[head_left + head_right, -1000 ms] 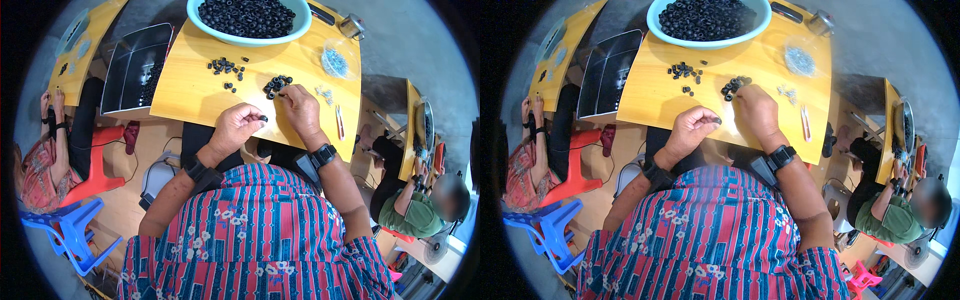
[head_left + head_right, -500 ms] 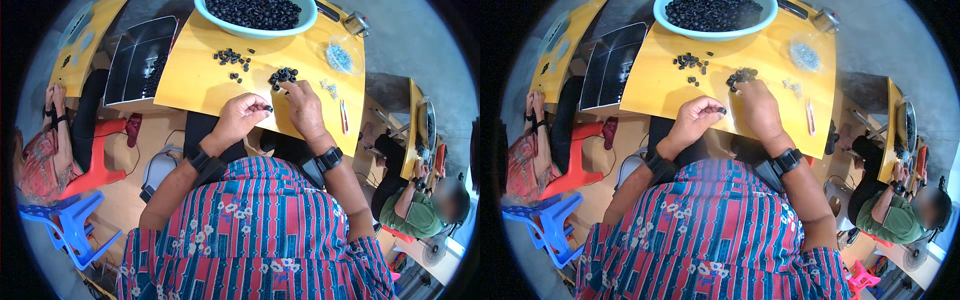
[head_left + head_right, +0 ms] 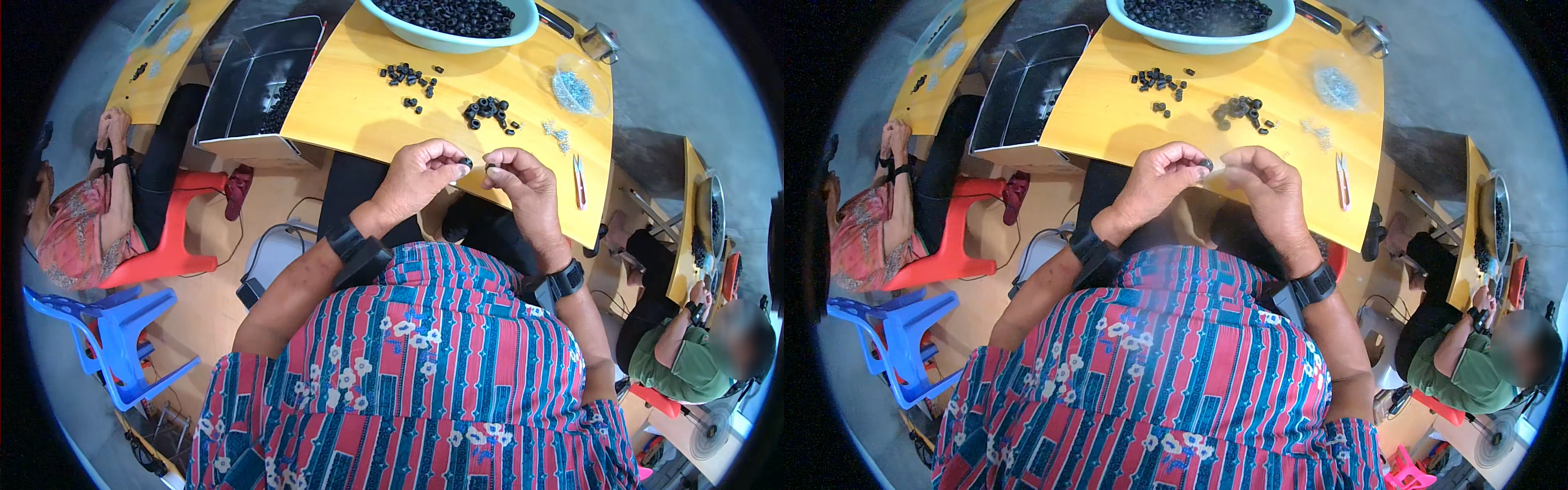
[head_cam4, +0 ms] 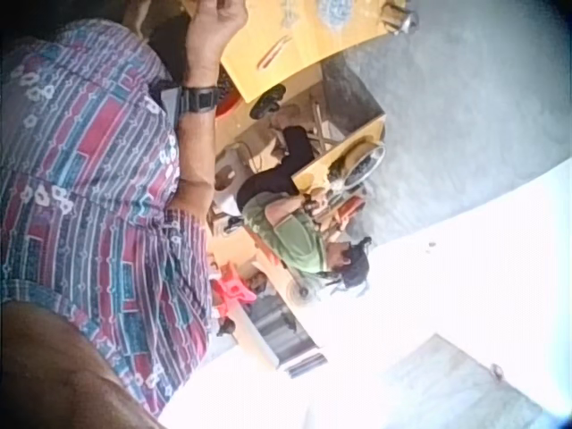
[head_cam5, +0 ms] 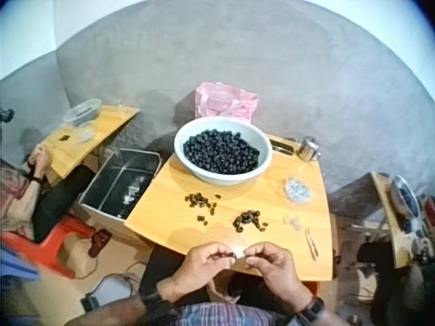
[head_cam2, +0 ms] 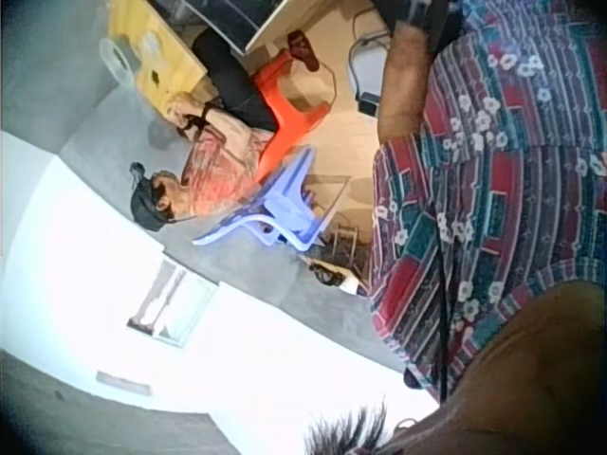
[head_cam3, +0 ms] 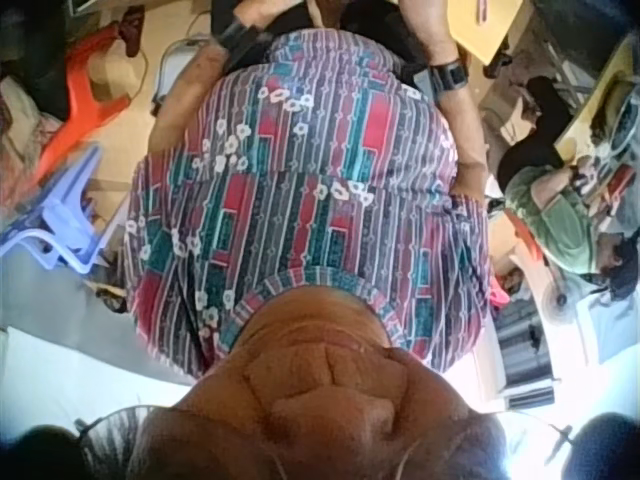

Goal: The person is assembling small metal components into black plastic parts by hand at a table.

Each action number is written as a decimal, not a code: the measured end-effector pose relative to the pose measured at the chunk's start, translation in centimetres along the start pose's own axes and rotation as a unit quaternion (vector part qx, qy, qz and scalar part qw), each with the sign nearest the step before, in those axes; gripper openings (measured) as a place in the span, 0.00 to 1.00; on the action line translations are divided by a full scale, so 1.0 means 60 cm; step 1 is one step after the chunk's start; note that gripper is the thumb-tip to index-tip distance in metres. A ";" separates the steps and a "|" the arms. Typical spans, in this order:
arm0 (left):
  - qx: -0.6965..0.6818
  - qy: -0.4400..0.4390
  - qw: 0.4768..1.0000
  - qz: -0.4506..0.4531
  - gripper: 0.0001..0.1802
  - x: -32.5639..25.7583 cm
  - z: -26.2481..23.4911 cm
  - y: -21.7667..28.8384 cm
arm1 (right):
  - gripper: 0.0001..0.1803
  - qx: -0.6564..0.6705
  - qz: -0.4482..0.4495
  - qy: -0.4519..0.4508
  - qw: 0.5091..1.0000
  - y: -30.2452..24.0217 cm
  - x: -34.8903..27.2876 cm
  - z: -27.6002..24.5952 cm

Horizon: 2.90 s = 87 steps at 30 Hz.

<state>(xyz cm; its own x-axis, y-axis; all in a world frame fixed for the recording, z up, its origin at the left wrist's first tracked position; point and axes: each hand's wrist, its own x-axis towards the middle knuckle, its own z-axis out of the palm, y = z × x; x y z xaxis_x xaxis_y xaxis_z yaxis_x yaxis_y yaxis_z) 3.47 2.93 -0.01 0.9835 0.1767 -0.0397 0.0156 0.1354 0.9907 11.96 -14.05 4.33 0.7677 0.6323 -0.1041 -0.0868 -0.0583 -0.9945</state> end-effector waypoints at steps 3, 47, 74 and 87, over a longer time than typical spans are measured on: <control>-0.033 0.000 0.999 -0.002 0.07 -0.018 0.009 0.015 | 0.08 0.050 0.016 -0.003 0.999 -0.009 -0.007 0.007; -0.050 -0.048 0.997 -0.014 0.07 -0.032 0.014 0.027 | 0.08 0.128 0.059 -0.034 0.989 -0.004 -0.011 0.006; -0.038 -0.035 0.999 -0.010 0.07 -0.032 0.014 0.030 | 0.06 0.044 0.023 -0.026 0.998 -0.004 -0.007 0.014; -0.009 -0.030 0.999 -0.010 0.07 -0.037 0.015 0.028 | 0.05 -0.112 -0.059 -0.033 0.991 -0.002 -0.010 0.014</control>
<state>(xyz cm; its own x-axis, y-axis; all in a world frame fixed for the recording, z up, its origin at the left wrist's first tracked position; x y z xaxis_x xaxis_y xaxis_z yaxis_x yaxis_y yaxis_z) 1.49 1.90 1.83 0.9922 0.1145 -0.0500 0.0317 0.1567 0.9871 10.99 -13.80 4.49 0.7208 0.6931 0.0077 0.1501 -0.1451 -0.9780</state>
